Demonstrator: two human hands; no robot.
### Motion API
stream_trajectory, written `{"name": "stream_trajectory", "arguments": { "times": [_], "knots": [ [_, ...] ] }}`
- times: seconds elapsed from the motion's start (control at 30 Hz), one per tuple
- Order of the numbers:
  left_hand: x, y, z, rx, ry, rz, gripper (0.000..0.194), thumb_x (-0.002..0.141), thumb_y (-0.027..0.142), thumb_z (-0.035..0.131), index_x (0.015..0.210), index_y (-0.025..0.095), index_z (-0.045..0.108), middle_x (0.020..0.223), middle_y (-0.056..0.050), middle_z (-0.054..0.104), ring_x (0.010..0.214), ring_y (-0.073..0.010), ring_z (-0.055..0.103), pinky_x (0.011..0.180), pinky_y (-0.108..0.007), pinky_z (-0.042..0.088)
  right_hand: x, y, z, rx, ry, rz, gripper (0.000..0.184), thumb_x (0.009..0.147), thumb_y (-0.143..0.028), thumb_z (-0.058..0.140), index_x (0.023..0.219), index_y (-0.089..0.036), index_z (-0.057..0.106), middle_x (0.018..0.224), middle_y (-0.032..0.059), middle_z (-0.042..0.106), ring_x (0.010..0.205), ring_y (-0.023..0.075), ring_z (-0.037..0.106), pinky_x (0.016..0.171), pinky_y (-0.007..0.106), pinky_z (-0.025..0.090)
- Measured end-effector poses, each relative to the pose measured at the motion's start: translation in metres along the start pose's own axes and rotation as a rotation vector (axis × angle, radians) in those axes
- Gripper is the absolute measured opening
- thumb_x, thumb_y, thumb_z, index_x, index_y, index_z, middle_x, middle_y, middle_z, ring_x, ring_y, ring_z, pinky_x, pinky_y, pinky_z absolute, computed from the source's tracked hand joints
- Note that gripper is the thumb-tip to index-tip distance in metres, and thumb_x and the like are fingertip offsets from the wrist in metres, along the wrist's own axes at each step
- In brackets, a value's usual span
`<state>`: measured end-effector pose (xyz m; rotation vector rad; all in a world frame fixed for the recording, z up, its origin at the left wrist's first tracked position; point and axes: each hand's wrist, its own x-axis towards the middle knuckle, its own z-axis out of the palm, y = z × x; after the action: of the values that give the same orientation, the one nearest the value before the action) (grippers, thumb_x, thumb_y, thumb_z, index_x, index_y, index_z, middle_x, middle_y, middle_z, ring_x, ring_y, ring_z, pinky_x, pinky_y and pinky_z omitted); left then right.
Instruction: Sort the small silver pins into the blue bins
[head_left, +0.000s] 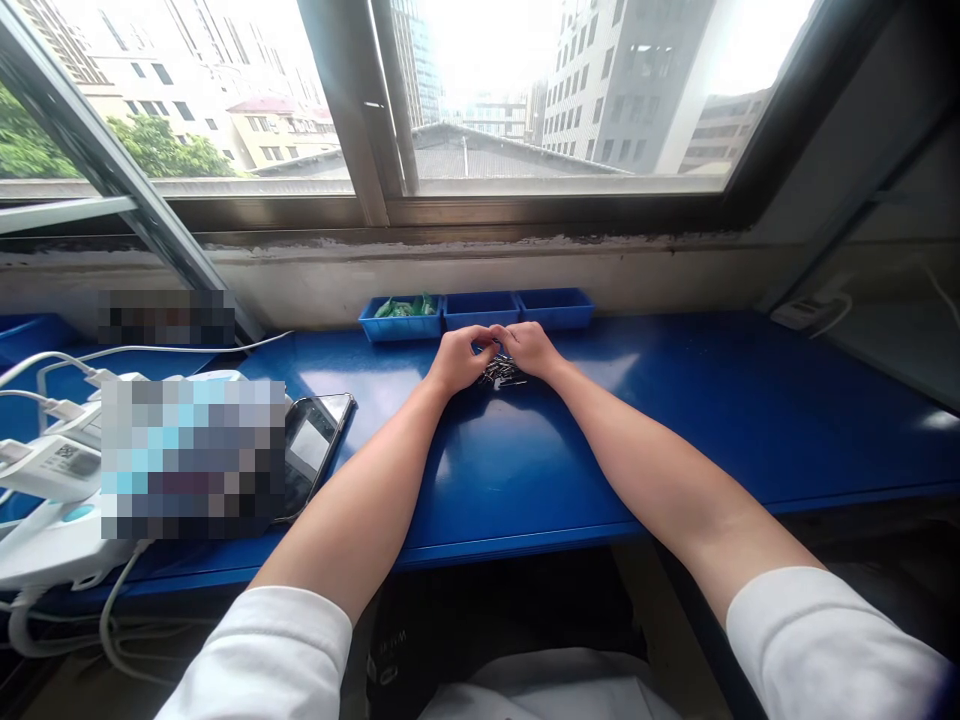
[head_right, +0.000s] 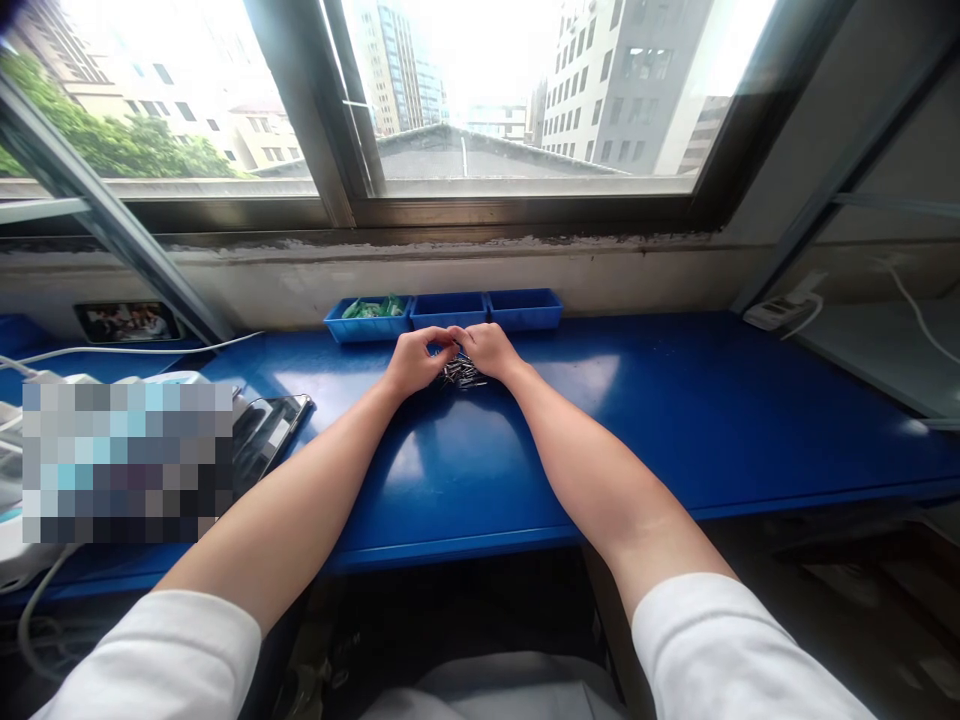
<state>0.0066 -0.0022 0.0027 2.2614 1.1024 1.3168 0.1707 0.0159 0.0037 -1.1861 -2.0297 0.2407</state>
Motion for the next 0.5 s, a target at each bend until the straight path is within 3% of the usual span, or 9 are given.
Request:
{"name": "stream_trajectory", "arguments": {
  "times": [0.13, 0.23, 0.4, 0.5],
  "knots": [
    [0.0002, -0.0002, 0.0019, -0.006, -0.002, 0.007, 0.019, 0.080, 0.030, 0.058, 0.084, 0.017, 0.071, 0.080, -0.003, 0.073, 0.073, -0.0170, 0.065, 0.067, -0.026, 0.048, -0.0004, -0.0046, -0.0012, 0.044, -0.003, 0.025, 0.070, 0.086, -0.069, 0.026, 0.044, -0.016, 0.048, 0.047, 0.0024, 0.050, 0.050, 0.0112, 0.046, 0.055, 0.026, 0.031],
    [0.0008, 0.0008, 0.0017, 0.033, 0.002, 0.020, 0.019, 0.081, 0.028, 0.055, 0.081, 0.017, 0.070, 0.078, -0.002, 0.071, 0.071, -0.0157, 0.063, 0.068, -0.026, 0.047, -0.0005, -0.0073, -0.0013, 0.091, 0.034, 0.042, 0.067, 0.089, -0.063, 0.027, 0.046, -0.017, 0.047, 0.048, 0.0017, 0.050, 0.052, 0.0114, 0.048, 0.057, 0.026, 0.033],
    [0.0023, -0.0022, -0.0019, 0.141, 0.065, -0.038, 0.020, 0.082, 0.026, 0.049, 0.079, 0.019, 0.068, 0.078, -0.002, 0.068, 0.074, -0.0164, 0.060, 0.073, -0.027, 0.046, -0.0010, -0.0066, -0.0026, 0.272, 0.104, 0.088, 0.028, 0.080, -0.043, 0.053, 0.073, -0.017, 0.059, 0.067, 0.0004, 0.061, 0.062, 0.0125, 0.053, 0.061, 0.025, 0.041],
    [0.0025, -0.0038, -0.0042, 0.183, 0.049, -0.129, 0.022, 0.082, 0.024, 0.045, 0.082, 0.021, 0.067, 0.081, -0.001, 0.068, 0.076, -0.0165, 0.060, 0.074, -0.028, 0.047, -0.0012, -0.0053, -0.0049, 0.390, 0.075, 0.109, 0.021, 0.071, -0.036, 0.062, 0.079, -0.017, 0.061, 0.073, 0.0014, 0.064, 0.066, 0.0132, 0.055, 0.065, 0.027, 0.045]
  ]
}}
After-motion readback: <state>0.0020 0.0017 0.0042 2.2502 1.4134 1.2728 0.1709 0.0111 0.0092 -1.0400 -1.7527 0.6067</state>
